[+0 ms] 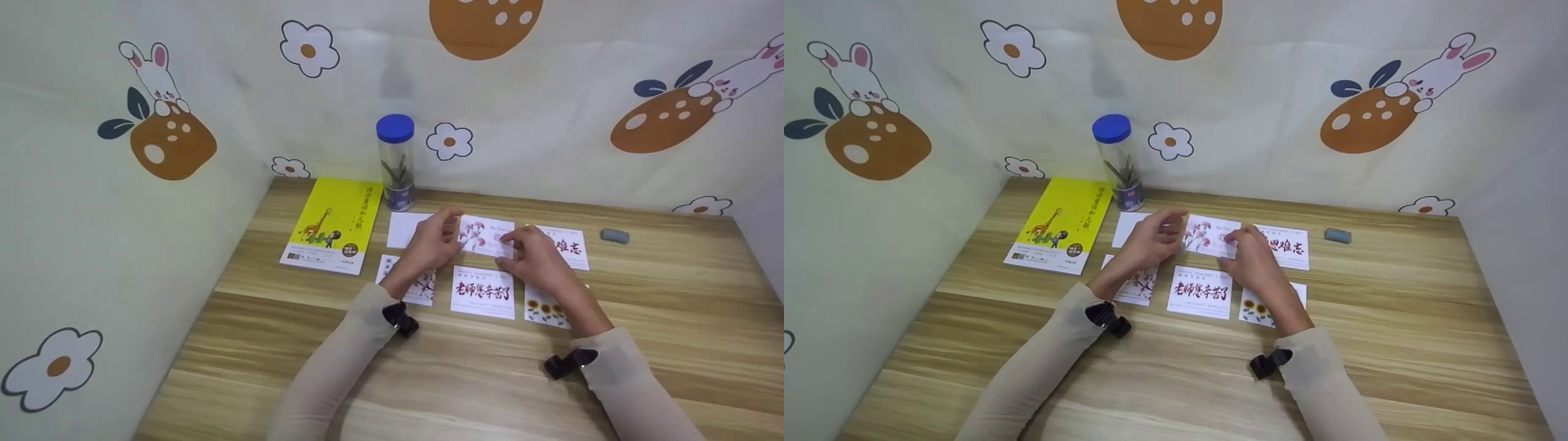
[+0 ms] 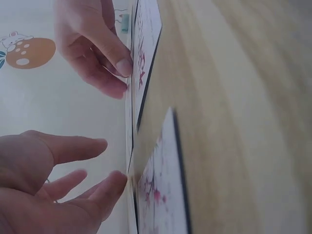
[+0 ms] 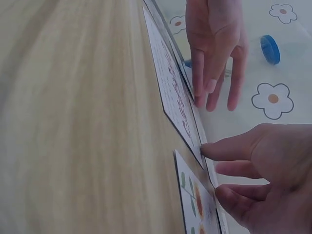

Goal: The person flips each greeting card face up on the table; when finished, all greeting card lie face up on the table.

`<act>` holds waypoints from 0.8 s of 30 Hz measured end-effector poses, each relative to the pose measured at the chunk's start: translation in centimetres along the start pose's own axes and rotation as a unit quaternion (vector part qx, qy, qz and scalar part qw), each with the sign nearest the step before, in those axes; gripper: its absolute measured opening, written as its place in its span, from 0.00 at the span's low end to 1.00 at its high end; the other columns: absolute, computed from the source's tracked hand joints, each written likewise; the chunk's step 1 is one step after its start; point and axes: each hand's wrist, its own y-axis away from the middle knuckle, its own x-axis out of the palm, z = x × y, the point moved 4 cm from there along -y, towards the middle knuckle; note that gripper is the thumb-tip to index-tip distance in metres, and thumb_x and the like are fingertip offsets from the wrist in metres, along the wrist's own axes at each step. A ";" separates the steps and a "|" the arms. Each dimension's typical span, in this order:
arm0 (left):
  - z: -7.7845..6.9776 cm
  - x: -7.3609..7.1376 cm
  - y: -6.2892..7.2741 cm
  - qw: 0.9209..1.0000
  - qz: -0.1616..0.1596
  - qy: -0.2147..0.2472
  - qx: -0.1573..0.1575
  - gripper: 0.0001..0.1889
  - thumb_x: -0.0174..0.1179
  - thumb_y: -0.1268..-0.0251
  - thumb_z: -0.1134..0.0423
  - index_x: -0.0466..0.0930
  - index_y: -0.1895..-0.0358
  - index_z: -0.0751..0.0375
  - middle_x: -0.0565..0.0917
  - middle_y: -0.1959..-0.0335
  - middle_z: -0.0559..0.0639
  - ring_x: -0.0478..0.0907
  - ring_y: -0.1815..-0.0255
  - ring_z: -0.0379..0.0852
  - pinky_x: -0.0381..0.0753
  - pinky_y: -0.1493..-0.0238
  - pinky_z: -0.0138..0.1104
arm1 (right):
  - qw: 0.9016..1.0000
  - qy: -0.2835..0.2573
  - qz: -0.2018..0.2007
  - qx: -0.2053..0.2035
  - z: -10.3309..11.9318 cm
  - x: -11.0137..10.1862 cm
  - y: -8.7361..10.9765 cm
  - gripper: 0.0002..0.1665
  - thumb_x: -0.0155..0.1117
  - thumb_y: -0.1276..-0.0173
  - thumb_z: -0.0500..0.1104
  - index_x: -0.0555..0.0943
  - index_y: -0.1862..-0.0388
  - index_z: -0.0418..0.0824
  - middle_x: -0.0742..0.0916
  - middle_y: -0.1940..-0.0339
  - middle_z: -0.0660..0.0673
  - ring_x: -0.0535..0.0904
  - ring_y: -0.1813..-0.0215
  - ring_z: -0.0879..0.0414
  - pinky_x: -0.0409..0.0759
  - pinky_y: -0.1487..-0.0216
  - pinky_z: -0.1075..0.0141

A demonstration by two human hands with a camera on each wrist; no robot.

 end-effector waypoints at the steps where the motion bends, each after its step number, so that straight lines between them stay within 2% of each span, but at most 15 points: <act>1: -0.1 0.1 0.0 1.000 0.010 -0.005 -0.002 0.35 0.68 0.31 0.74 0.71 0.21 0.58 0.78 0.25 0.64 0.80 0.26 0.57 0.82 0.26 0.42 | 1.000 0.001 0.001 0.001 0.0 0.0 0.0 0.26 0.76 0.28 0.43 0.84 0.35 0.33 0.83 0.39 0.31 0.79 0.45 0.41 0.80 0.43 0.48; 5: -0.4 0.4 0.1 0.999 0.050 -0.011 -0.009 0.35 0.69 0.28 0.70 0.69 0.20 0.61 0.78 0.24 0.65 0.79 0.24 0.57 0.80 0.25 0.42 | 1.000 0.001 0.002 0.004 0.0 0.0 0.0 0.24 0.76 0.27 0.43 0.86 0.38 0.33 0.82 0.37 0.31 0.80 0.43 0.40 0.82 0.41 0.47; 8: -0.6 0.6 0.2 0.998 0.066 -0.002 -0.014 0.35 0.68 0.27 0.69 0.68 0.20 0.62 0.78 0.24 0.67 0.79 0.24 0.57 0.80 0.25 0.42 | 1.000 -0.002 0.002 0.009 -0.1 -0.1 0.0 0.22 0.75 0.27 0.42 0.86 0.39 0.34 0.82 0.36 0.31 0.81 0.42 0.39 0.83 0.39 0.45; 13: -0.6 0.6 0.3 0.997 0.068 0.006 -0.023 0.34 0.68 0.27 0.67 0.69 0.20 0.61 0.79 0.26 0.66 0.80 0.26 0.57 0.81 0.26 0.42 | 1.000 -0.002 -0.003 0.000 0.0 -0.1 0.1 0.19 0.75 0.28 0.40 0.88 0.42 0.33 0.83 0.36 0.31 0.82 0.43 0.39 0.83 0.40 0.46; 18: -0.5 0.5 0.3 0.997 0.068 0.009 -0.036 0.35 0.68 0.27 0.66 0.68 0.19 0.62 0.79 0.25 0.65 0.81 0.27 0.57 0.82 0.27 0.42 | 1.000 0.009 -0.010 -0.019 0.1 -0.2 0.2 0.15 0.76 0.29 0.39 0.89 0.47 0.33 0.84 0.40 0.33 0.81 0.46 0.41 0.79 0.44 0.51; 24: -0.6 0.4 0.3 0.997 0.067 0.001 -0.036 0.35 0.68 0.26 0.64 0.68 0.19 0.61 0.79 0.25 0.65 0.80 0.26 0.57 0.81 0.25 0.43 | 1.000 0.007 -0.004 -0.008 -0.2 -0.2 0.1 0.19 0.75 0.27 0.40 0.87 0.41 0.35 0.84 0.45 0.34 0.81 0.47 0.43 0.81 0.45 0.51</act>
